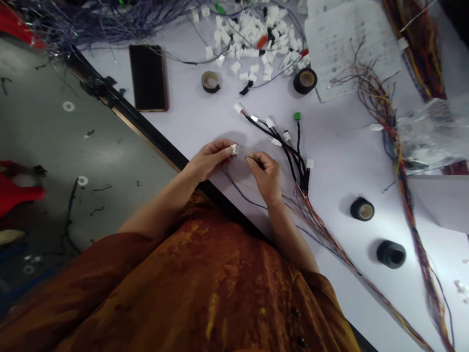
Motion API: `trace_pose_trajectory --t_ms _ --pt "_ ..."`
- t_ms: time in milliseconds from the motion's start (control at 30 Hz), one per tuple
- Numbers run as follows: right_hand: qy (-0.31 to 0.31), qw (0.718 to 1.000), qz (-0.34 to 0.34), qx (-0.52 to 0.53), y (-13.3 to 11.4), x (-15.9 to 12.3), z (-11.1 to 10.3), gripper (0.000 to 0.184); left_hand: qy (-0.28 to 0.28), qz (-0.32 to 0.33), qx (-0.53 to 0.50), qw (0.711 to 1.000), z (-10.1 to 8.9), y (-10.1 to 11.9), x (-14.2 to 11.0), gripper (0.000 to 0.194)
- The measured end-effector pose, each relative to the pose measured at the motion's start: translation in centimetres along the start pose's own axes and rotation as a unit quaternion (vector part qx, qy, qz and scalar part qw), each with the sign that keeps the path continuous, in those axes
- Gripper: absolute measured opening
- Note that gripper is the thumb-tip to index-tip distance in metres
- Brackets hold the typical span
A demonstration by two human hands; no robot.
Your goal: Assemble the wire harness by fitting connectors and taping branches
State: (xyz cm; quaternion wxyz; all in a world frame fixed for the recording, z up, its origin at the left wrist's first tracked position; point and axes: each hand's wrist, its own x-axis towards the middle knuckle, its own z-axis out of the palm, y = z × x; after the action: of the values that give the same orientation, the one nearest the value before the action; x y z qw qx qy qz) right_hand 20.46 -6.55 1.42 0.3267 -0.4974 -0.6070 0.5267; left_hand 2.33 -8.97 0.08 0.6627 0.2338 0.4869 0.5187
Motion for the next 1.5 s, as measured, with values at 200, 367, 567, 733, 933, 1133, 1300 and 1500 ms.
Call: trace_pose_trajectory --t_ms 200,367,567,733,933,1133,1300,1500 --pt "-0.016 1.000 -0.003 0.017 0.0 0.0 0.5 0.017 -0.020 0.021 0.038 0.999 -0.4 0.0 -0.2 0.027" --pt "-0.029 0.999 0.030 0.031 0.1 0.0 0.7 0.019 -0.034 0.053 0.096 0.993 -1.1 -0.3 -0.1 0.029" --pt "-0.030 0.997 0.040 0.060 0.6 0.0 0.8 0.020 -0.036 0.083 0.172 0.981 -1.1 -0.2 -0.1 0.031" --pt "-0.042 0.995 0.069 0.062 0.7 0.1 0.6 0.023 -0.060 0.122 0.193 0.972 -1.2 -0.4 0.3 0.030" --pt "-0.047 0.993 0.071 0.081 0.4 0.0 0.6 0.023 -0.088 0.137 0.182 0.970 -1.2 -0.6 0.5 0.033" --pt "-0.047 0.997 0.046 0.047 0.7 0.0 1.0 0.023 -0.110 0.144 0.199 0.963 -1.0 -1.0 0.4 0.033" --pt "-0.052 0.998 0.014 0.025 0.8 -0.1 0.9 0.021 -0.107 0.143 0.198 0.964 -0.8 -1.0 0.2 0.033" --pt "-0.041 0.999 -0.004 0.029 1.0 -0.1 0.4 0.017 -0.110 0.142 0.188 0.966 -0.4 -1.1 0.2 0.034"
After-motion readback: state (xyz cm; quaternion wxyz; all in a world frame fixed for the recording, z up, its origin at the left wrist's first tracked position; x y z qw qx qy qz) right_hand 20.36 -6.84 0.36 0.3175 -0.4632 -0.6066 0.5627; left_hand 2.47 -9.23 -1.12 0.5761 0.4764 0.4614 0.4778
